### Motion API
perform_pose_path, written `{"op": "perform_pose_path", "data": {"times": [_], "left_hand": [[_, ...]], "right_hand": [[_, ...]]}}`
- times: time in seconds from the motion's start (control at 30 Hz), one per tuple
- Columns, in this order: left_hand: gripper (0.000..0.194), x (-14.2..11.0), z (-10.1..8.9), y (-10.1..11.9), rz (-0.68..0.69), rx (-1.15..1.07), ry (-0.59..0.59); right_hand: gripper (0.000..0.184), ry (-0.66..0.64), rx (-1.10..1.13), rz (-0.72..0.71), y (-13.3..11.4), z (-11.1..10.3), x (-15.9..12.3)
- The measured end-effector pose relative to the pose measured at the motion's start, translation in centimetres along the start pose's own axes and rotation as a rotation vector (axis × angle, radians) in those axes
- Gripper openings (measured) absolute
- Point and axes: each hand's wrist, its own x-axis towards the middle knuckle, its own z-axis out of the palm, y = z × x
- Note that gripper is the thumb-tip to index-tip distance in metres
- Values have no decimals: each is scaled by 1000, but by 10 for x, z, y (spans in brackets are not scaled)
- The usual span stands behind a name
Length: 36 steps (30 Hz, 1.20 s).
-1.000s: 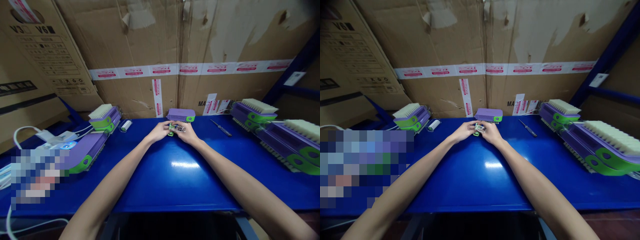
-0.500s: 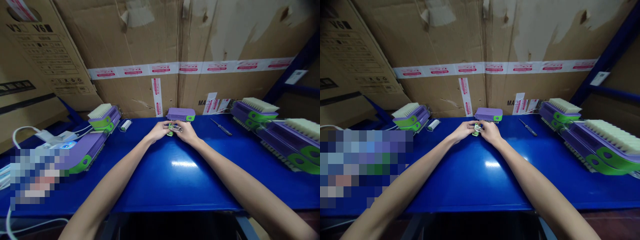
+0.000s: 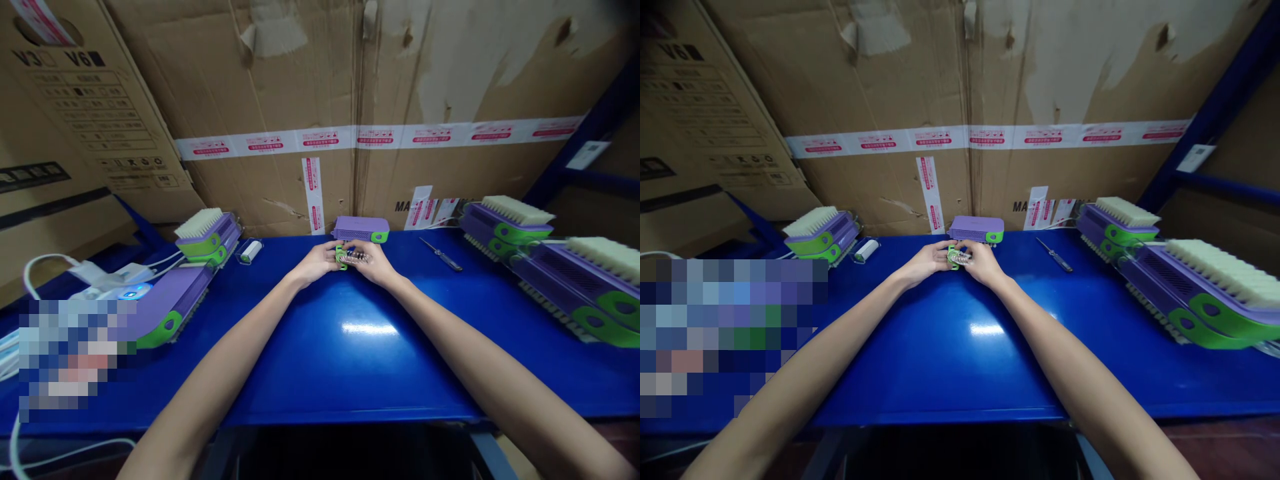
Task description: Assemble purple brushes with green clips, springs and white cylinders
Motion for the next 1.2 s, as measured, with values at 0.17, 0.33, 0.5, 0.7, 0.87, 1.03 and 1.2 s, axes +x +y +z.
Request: {"op": "perform_pose_path", "data": {"times": [0.17, 0.33, 0.5, 0.7, 0.87, 1.03, 1.2], "left_hand": [[68, 3, 2, -6, 52, 45, 123], [66, 5, 8, -10, 129, 202, 309], [59, 1, 14, -10, 215, 433, 378], [51, -5, 14, -14, 362, 629, 468], [47, -9, 14, -14, 385, 822, 506], [51, -11, 15, -13, 354, 1021, 463], [54, -8, 14, -12, 339, 943, 519]], "right_hand": [[24, -9, 19, -12, -4, 2, -2], [50, 172, -82, -217, -14, 7, -6], [23, 204, 105, -138, -14, 13, -5], [22, 315, 365, 114, -16, 16, 2], [28, 371, 645, 295, -24, 22, 3], [31, 330, 819, 395, -27, 22, 1], [39, 306, 706, 325, -24, 21, 2]]}}
